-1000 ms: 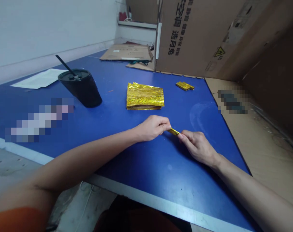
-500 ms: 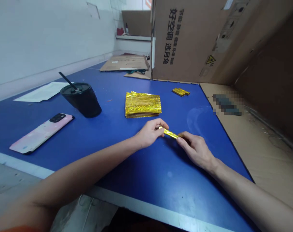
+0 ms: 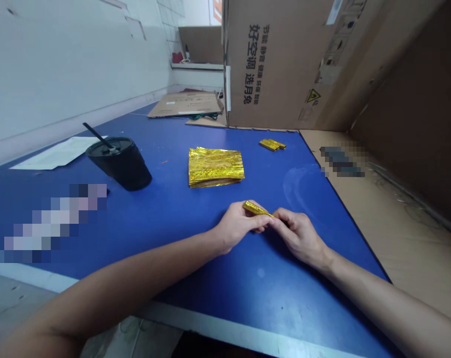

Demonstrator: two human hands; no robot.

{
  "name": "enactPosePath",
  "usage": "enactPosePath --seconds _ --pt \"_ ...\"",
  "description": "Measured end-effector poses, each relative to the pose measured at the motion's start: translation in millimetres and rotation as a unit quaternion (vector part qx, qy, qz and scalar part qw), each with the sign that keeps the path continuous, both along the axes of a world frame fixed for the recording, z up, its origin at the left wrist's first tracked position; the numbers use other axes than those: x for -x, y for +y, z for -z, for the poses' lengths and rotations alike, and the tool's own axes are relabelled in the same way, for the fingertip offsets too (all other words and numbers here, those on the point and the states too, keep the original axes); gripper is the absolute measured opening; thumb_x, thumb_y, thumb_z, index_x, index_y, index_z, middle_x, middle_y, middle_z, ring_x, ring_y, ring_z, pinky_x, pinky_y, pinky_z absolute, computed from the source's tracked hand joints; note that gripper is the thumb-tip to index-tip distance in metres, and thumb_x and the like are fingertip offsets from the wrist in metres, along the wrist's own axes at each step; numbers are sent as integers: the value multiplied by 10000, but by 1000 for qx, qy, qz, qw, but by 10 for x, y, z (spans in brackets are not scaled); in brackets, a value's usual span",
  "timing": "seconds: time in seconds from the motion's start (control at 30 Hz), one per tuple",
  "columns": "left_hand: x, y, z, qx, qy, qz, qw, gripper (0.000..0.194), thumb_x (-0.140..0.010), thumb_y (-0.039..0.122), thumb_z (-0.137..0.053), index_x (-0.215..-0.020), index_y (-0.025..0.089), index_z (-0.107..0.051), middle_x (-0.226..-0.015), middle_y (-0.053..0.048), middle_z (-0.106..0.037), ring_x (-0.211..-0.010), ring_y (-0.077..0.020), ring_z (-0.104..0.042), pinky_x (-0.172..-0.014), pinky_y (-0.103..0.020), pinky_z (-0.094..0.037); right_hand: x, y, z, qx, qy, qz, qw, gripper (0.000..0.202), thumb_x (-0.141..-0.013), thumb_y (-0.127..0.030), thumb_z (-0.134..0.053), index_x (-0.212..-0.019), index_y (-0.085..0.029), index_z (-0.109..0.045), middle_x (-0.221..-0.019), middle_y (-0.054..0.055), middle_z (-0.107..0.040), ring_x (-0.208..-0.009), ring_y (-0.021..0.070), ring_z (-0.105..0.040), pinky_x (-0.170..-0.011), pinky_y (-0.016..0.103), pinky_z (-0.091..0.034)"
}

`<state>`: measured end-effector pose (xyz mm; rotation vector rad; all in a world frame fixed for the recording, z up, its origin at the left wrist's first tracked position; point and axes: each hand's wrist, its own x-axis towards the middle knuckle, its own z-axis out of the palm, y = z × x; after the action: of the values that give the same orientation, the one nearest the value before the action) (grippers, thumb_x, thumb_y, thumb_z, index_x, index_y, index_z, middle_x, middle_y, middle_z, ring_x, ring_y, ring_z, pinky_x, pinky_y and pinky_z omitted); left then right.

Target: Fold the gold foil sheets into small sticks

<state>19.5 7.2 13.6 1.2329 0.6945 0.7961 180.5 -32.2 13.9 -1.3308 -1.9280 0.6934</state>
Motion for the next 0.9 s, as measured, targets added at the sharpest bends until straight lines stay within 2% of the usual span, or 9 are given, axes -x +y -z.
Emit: enactPosePath --seconds 0.13,0.23,0.43,0.63,0.73,0.8,0.9 --pt "-3 -28 4 15 6 -14 1000 266 -599 313 -703 -649 108 -540 -559 20 -545 -527 -69 -491 -566 -229 -397 16 1 -33 47 -27 -41 998 367 -859 -430 -355 -611 -178 -455 -521 -50 -368 -477 81 -327 -447 210 -295" --pt "21 -8 -9 16 5 -22 1000 257 -596 310 -704 -643 111 -550 -558 22 -545 -536 -70 -488 -569 -225 -388 21 3 -46 41 -34 -63 997 367 -875 -416 -316 -611 -184 -424 -513 -55 -361 -461 77 -324 -445 210 -292" --pt "87 59 -89 30 -26 -92 995 234 -609 296 -695 -609 124 -536 -549 24 -556 -508 -62 -483 -541 -207 -369 28 -15 -57 42 -9 -51 998 370 -880 -408 -303 -613 -180 -419 -499 -58 -357 -444 72 -313 -440 211 -280" --pt "130 88 -118 10 -10 -90 996 235 -686 333 -616 -593 126 -554 -560 -1 -585 -499 -71 -496 -534 -210 -377 2 5 -78 56 12 -59 997 378 -867 -422 -335 -594 -175 -420 -505 -61 -324 -457 70 -284 -438 216 -251" --pt "145 120 -115 -19 24 -80 996 212 -682 311 -614 -606 123 -553 -572 -7 -596 -505 -71 -499 -539 -207 -378 -28 63 -50 99 60 -35 993 392 -841 -462 -375 -574 -177 -408 -499 -68 -295 -450 67 -245 -416 216 -220" --pt "144 131 -118 -36 53 -70 996 200 -669 299 -619 -613 123 -543 -569 -3 -594 -503 -69 -496 -536 -204 -374 -49 108 -20 116 115 2 987 406 -820 -490 -398 -560 -179 -402 -478 -73 -297 -435 63 -230 -401 219 -197" --pt "120 109 -111 -55 106 -15 993 193 -637 283 -628 -608 122 -525 -554 3 -582 -488 -67 -488 -518 -201 -372 -73 162 19 107 197 59 973 424 -788 -522 -432 -533 -189 -371 -446 -75 -315 -412 57 -222 -390 225 -174"
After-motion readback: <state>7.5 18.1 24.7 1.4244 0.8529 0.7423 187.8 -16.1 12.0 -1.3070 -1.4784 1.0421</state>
